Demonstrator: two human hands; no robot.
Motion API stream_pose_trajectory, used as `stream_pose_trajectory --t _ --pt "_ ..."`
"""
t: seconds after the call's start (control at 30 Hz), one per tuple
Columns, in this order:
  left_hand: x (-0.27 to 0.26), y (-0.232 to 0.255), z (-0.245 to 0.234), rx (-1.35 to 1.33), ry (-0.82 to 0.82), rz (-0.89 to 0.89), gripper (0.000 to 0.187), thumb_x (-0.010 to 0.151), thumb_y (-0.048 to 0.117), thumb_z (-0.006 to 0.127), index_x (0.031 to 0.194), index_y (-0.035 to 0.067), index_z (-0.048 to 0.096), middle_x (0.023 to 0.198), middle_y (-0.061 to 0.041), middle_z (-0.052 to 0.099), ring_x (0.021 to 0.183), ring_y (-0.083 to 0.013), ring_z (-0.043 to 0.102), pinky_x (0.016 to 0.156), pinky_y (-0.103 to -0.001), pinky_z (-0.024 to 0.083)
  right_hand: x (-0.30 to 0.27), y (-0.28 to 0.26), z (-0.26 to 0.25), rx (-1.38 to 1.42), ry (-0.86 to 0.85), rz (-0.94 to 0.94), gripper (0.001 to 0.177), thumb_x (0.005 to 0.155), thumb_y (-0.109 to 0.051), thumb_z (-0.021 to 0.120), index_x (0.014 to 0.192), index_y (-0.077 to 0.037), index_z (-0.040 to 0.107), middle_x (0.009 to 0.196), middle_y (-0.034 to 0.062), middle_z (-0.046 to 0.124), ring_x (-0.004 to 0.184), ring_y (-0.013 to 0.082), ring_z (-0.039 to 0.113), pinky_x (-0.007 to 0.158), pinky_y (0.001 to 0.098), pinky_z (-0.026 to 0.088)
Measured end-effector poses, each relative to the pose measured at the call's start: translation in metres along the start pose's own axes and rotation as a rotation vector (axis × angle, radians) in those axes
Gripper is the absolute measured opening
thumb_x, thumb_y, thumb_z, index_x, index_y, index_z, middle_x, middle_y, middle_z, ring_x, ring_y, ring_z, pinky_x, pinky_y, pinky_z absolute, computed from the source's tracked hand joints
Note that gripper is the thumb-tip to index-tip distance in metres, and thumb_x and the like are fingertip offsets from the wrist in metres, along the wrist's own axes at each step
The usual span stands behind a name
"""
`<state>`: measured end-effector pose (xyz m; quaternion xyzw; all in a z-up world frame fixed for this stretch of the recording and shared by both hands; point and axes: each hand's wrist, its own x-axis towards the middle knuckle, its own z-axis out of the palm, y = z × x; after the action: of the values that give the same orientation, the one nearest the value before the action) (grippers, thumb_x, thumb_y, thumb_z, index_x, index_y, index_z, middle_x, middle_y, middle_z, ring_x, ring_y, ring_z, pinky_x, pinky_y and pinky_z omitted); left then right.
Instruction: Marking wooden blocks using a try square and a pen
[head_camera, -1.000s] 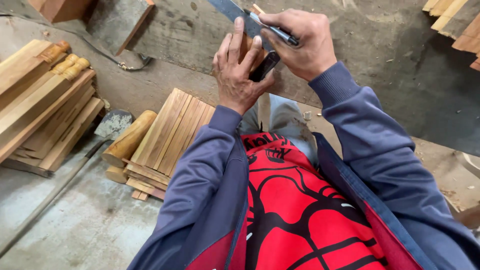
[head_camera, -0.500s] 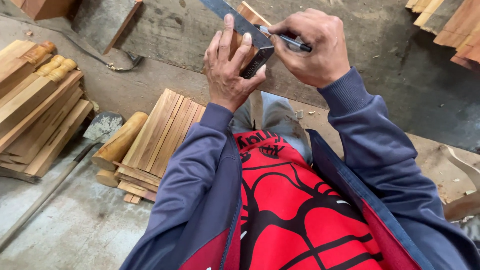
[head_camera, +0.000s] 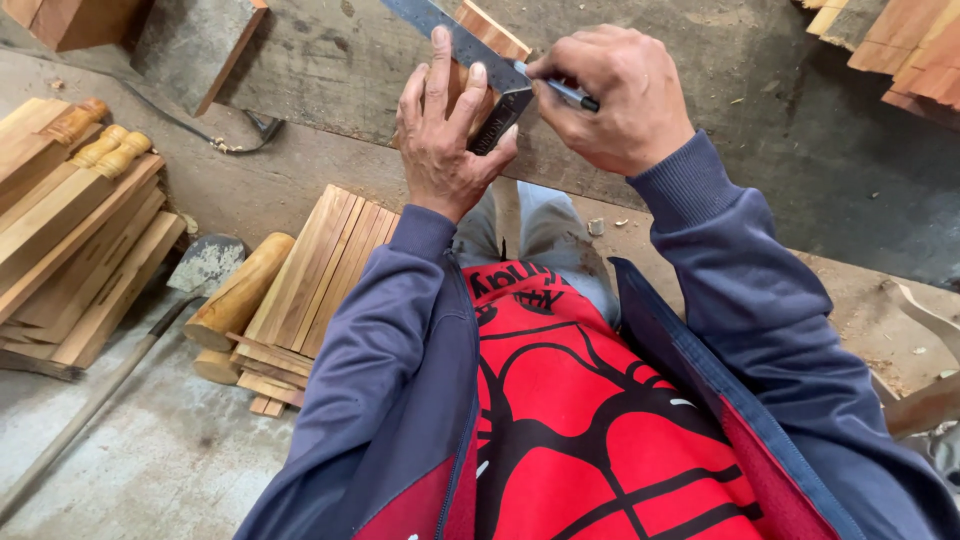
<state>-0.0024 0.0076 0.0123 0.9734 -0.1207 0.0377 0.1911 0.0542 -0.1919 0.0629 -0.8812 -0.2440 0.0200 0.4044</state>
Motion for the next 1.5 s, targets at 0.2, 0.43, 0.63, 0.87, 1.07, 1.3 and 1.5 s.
stream_pose_trajectory --t 0.2,0.43,0.63,0.87,1.07,1.3,1.5 --pt "-0.002 -0.001 0.004 0.007 0.025 0.022 0.052 0.075 0.041 0.072 0.119 0.016 0.058 0.143 -0.008 0.025 0.115 -0.0328 0.048 0.100 -0.042 0.045 -0.017 0.006 0.017 -0.159 -0.068 0.288 0.018 0.089 -0.017 0.049 0.076 -0.007 0.041 0.064 0.0119 0.050 0.054 0.0313 0.047 0.053 0.0414 0.033" --pt "0.001 0.044 0.016 -0.103 0.167 -0.266 0.054 0.082 0.046 0.065 0.122 0.013 0.051 0.144 -0.017 0.025 0.127 -0.0350 0.046 0.102 -0.046 0.041 -0.022 0.006 0.072 0.356 0.094 0.666 0.017 0.080 -0.009 0.054 0.095 -0.006 0.047 0.074 0.0100 0.059 0.065 0.0228 0.053 0.060 0.0353 0.041" --pt "-0.001 0.022 -0.025 -0.309 -0.003 -0.152 0.064 0.070 -0.004 0.041 0.133 0.008 0.037 0.140 -0.024 0.024 0.129 -0.0406 0.036 0.112 -0.047 0.034 -0.034 -0.034 -0.026 0.324 0.332 0.577 0.015 0.091 -0.005 0.051 0.105 -0.004 0.049 0.092 0.0081 0.052 0.077 0.0169 0.049 0.067 0.0275 0.039" --pt "0.078 -0.023 -0.030 0.145 -0.601 0.984 0.073 0.084 0.007 0.055 0.148 0.018 0.022 0.152 -0.010 0.007 0.139 -0.0316 0.016 0.112 -0.047 0.014 -0.060 -0.104 -0.100 0.109 0.418 0.583 0.024 0.085 0.002 0.053 0.104 0.012 0.063 0.090 0.0217 0.058 0.064 0.0192 0.044 0.061 0.0294 0.031" --pt "0.065 -0.017 -0.031 0.222 -0.404 0.436 0.065 0.055 0.064 0.071 0.086 0.013 0.047 0.084 -0.006 0.046 0.070 -0.0223 0.047 0.063 -0.033 0.038 -0.052 -0.147 -0.126 0.164 0.129 0.567 0.019 0.067 -0.019 0.073 0.082 -0.012 0.066 0.077 0.0029 0.067 0.057 0.0067 0.061 0.058 0.0178 0.043" --pt "0.049 -0.009 -0.090 -0.745 -0.388 -0.179 0.049 0.081 0.049 0.053 0.109 0.009 0.056 0.103 -0.007 0.055 0.095 -0.0209 0.051 0.082 -0.033 0.040 0.007 -0.165 -0.105 0.202 -0.088 0.432 0.021 0.080 -0.025 0.055 0.088 -0.010 0.065 0.068 -0.0008 0.067 0.054 0.0112 0.063 0.053 0.0237 0.046" --pt "0.045 -0.003 -0.123 -1.155 -0.653 -0.169 0.036 0.076 0.022 0.068 0.108 0.008 0.060 0.098 -0.008 0.064 0.090 -0.0212 0.060 0.081 -0.030 0.047 0.027 -0.124 -0.023 0.345 0.059 0.748 0.013 0.089 -0.014 0.054 0.093 -0.005 0.063 0.053 0.0017 0.062 0.047 0.0088 0.060 0.050 0.0209 0.047"
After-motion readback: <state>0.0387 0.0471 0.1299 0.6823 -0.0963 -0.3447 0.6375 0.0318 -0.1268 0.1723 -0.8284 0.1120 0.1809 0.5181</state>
